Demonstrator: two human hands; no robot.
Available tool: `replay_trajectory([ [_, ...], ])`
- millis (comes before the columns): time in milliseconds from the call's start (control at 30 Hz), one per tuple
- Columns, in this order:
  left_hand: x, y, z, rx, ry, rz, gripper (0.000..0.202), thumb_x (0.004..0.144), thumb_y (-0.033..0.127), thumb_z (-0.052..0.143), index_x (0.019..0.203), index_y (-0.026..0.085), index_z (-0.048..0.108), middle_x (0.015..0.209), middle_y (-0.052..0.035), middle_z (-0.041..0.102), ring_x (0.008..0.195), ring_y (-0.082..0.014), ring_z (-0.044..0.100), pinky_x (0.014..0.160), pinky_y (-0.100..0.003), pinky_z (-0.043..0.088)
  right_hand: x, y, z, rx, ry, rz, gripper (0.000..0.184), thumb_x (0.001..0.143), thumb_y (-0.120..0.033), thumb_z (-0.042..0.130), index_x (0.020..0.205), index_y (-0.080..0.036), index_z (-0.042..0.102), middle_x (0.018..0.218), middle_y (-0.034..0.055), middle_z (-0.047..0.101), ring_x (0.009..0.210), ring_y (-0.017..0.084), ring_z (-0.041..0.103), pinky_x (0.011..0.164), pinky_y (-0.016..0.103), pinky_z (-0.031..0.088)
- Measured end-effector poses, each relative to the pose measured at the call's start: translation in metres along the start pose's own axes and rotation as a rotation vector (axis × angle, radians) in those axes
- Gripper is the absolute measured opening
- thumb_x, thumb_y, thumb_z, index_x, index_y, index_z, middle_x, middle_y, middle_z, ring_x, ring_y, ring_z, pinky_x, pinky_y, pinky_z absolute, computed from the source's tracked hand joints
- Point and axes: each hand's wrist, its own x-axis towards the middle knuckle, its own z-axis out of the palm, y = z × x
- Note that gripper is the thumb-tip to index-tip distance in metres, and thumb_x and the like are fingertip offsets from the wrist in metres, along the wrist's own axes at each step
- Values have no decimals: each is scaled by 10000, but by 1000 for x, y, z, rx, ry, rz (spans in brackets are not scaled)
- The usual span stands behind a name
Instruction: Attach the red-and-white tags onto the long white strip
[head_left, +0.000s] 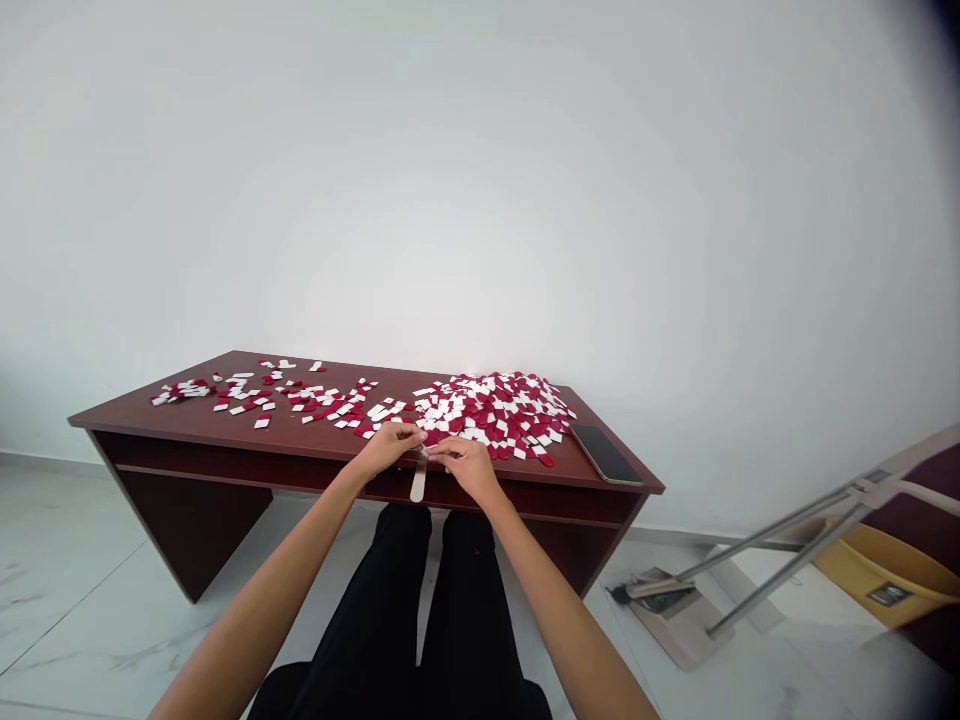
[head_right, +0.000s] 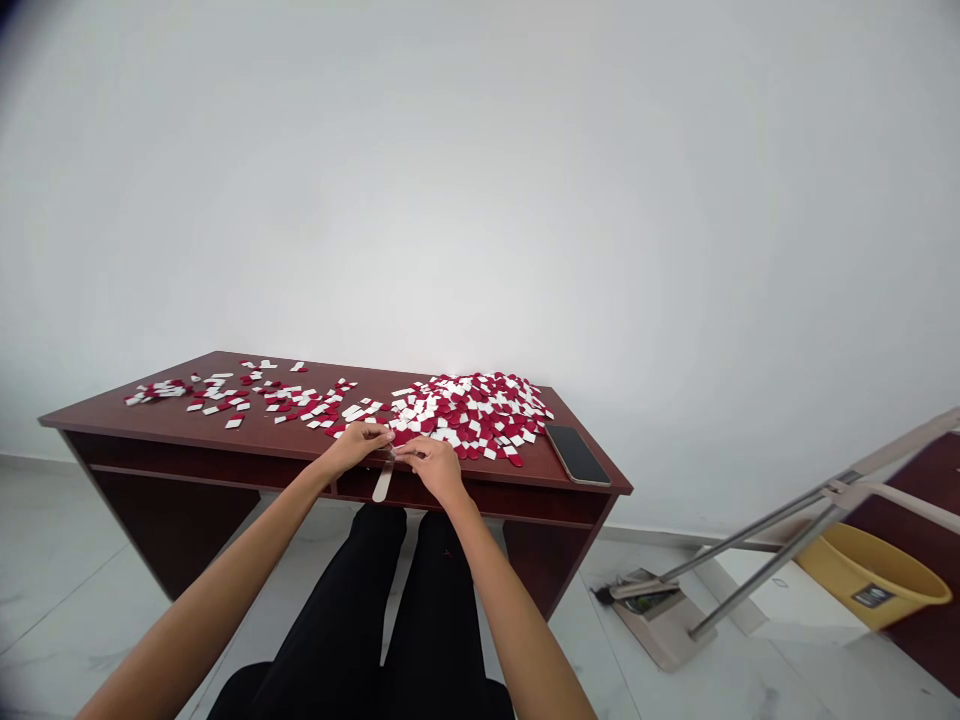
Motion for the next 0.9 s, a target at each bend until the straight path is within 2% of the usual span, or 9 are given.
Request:
replay_trajectory([
  [67, -1, -1, -1, 42, -15, 30, 406, 902, 538, 635, 788, 164, 743, 735, -32, 685, 683, -170, 579, 642, -272, 436, 0, -1, 0, -2, 1, 9, 175, 882, -428, 721, 945, -303, 826, 981, 19, 786, 613, 186, 667, 654, 344, 582],
  [200, -2, 0, 3, 42, 84, 30, 411, 915, 539, 620, 814, 162, 746, 759, -41, 691, 684, -170, 577, 640, -273, 434, 0, -6, -4, -14, -28, -12, 187, 901, -433, 696, 943, -283, 801, 977, 26, 779, 620, 186, 678, 661, 337, 574],
  [333, -3, 0, 9, 78, 155, 30, 423, 936, 557, 588, 890, 165, 741, 783, -48, 693, 689, -179, 585, 640, -275, 443, -1, -16, -11, -8, -13, 40, 249, 961, -459, 612, 1114, -273, 676, 1038, 27, 761, 576, 148, 688, 656, 303, 560],
  [433, -5, -1, 11, 151, 126, 69, 403, 941, 542, 591, 906, 176, 754, 828, -59, 714, 723, -192, 602, 663, -280, 451, 1, -19, -14, 12, 16, 50, 300, 978, -500, 569, 1168, -273, 620, 1095, 38, 742, 564, 141, 679, 629, 294, 547],
  [600, -5, -4, 13, 266, 87, 97, 359, 916, 527, 630, 893, 201, 777, 870, -61, 731, 782, -206, 630, 710, -280, 462, 4, -16, -14, -66, 24, -8, 290, 978, -490, 564, 916, -236, 687, 777, 19, 694, 578, 186, 652, 625, 310, 519],
  [767, -5, -1, 13, 247, 35, 100, 331, 889, 518, 653, 902, 213, 783, 897, -65, 740, 824, -220, 646, 736, -289, 487, 4, -11, -18, -54, -34, -2, 281, 992, -468, 535, 941, -237, 688, 703, -3, 677, 594, 189, 664, 665, 311, 528],
  [900, -5, 4, 11, 235, 20, 99, 314, 877, 498, 673, 825, 204, 770, 869, -59, 733, 787, -206, 641, 736, -290, 484, 4, -10, -21, -15, -106, 52, 227, 949, -436, 599, 974, -227, 682, 725, 0, 693, 648, 198, 697, 667, 310, 536],
])
